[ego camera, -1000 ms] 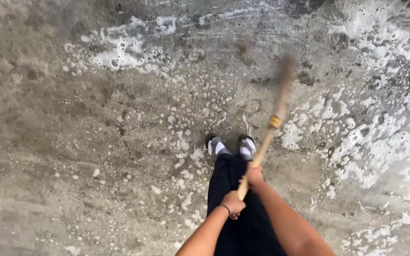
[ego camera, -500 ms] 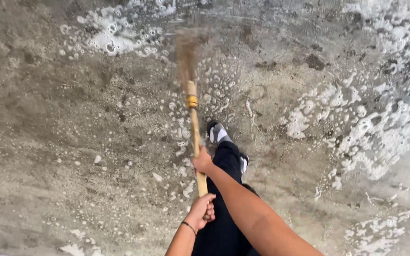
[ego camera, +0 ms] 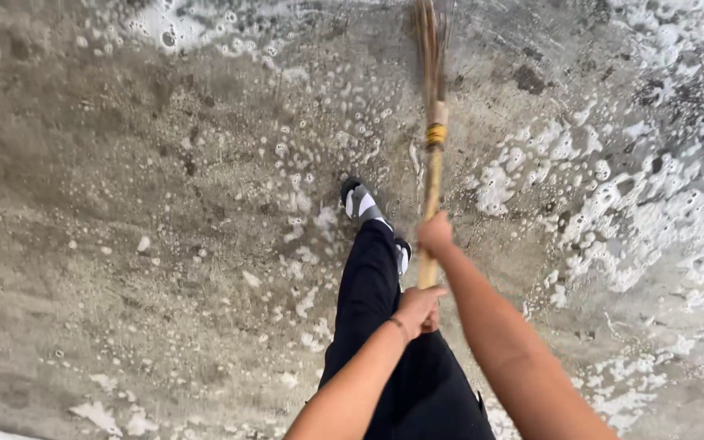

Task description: Sweeping soapy water on a concrete floor using a broom.

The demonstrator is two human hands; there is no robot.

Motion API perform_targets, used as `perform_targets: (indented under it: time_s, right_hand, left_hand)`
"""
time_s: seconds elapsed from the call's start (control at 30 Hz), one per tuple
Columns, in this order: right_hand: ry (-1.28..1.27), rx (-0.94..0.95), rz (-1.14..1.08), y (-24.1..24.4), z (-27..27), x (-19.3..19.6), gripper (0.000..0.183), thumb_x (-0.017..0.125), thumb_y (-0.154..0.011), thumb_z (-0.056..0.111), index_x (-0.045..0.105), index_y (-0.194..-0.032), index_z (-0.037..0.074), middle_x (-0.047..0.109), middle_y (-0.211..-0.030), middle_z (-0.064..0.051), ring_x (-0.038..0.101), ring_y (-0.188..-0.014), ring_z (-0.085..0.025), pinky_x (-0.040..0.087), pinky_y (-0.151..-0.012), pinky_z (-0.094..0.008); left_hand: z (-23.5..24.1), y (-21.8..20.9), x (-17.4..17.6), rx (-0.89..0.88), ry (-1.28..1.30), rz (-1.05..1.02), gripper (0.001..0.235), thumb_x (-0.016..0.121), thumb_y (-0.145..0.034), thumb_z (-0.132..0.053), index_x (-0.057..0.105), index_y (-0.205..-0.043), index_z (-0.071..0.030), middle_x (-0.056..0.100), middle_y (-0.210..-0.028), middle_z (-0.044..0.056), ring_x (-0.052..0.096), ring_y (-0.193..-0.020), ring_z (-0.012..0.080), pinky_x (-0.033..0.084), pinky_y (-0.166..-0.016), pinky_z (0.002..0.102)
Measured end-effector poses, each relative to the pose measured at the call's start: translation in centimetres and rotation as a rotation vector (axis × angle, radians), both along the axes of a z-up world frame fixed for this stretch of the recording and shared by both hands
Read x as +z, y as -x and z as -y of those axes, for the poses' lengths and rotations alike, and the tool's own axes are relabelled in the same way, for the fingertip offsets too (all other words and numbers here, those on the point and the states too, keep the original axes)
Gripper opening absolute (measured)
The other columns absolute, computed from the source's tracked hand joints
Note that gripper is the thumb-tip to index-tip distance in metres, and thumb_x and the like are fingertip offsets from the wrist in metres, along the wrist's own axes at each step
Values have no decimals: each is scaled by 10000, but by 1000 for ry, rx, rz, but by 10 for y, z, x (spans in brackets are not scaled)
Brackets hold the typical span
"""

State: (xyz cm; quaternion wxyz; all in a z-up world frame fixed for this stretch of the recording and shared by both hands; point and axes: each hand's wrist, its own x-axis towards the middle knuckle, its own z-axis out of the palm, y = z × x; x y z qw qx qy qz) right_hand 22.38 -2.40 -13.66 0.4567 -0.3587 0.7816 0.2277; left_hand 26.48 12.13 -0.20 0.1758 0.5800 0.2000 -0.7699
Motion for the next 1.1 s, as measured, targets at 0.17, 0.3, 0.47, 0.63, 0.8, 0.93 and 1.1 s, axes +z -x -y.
perform_targets:
  time_s: [0.17, 0.3, 0.47, 0.63, 0.8, 0.93, 1.1]
  right_hand:
    - [70, -177, 301, -98, -53, 16, 512, 622, -857, 215, 352, -1277, 105, 703, -960, -189, 720, -519, -305, 666, -489, -426]
    - [87, -450, 500, -131, -54, 74, 547, 686, -878, 196, 343, -1284, 65, 683, -788, -183, 696, -477, -313, 658, -414, -435]
    - [316, -684, 452, -87, -42, 115, 693, 672, -951, 470, 357, -1394, 39, 672, -800, -194, 672, -537, -284, 633, -447, -418]
    - [341, -689, 421, 26, -33, 92, 629, 567, -1014, 552, 386, -1385, 78, 624, -780, -176, 673, -597, -289, 638, -493, -414]
    - [362, -801, 489, 68, -35, 87, 608, 528, -1053, 524, 355, -1433, 81, 545, -781, -163, 635, -640, -263, 608, -542, -373]
    - [239, -946, 531, 58, -42, 70, 511, 499, -1044, 551, 367, -1357, 169, 554, -793, -136, 620, -614, -239, 597, -524, -346]
    - [243, -957, 529, 13, -45, 64, 588, 565, -998, 641, 387, -1307, 172, 599, -780, -144, 645, -597, -255, 614, -503, -396]
  left_hand:
    - [-45, -111, 42, 44, 1, 181, 378, 742, -925, -446, 572, -966, -111, 540, -607, 5, 544, -391, 119, 503, -303, 265]
    - [-28, -149, 111, 69, 8, 221, 505, 581, -933, -597, 554, -1122, -129, 596, -686, 51, 584, -463, 135, 537, -391, 260]
    - [-31, -94, 95, -86, 295, 357, 768, 581, -785, -103, 354, -1516, -166, 586, -702, 73, 552, -422, 130, 515, -346, 221]
    - [-31, -3, 22, -205, 340, 230, 599, 674, -796, -168, 505, -1371, -168, 645, -659, 105, 616, -395, 197, 573, -332, 324]
    - [-12, 24, 8, -480, 486, 289, 651, 779, -693, -281, 581, -1304, -177, 694, -671, 42, 679, -470, 182, 588, -372, 345]
    - [-8, 8, -1, -446, 415, 167, 469, 750, -743, -306, 652, -1151, -96, 714, -848, 107, 737, -726, 260, 641, -623, 390]
    - [-8, -47, -2, -163, 279, -81, 471, 687, -851, -186, 525, -1267, -35, 683, -772, 96, 713, -577, 181, 658, -504, 314]
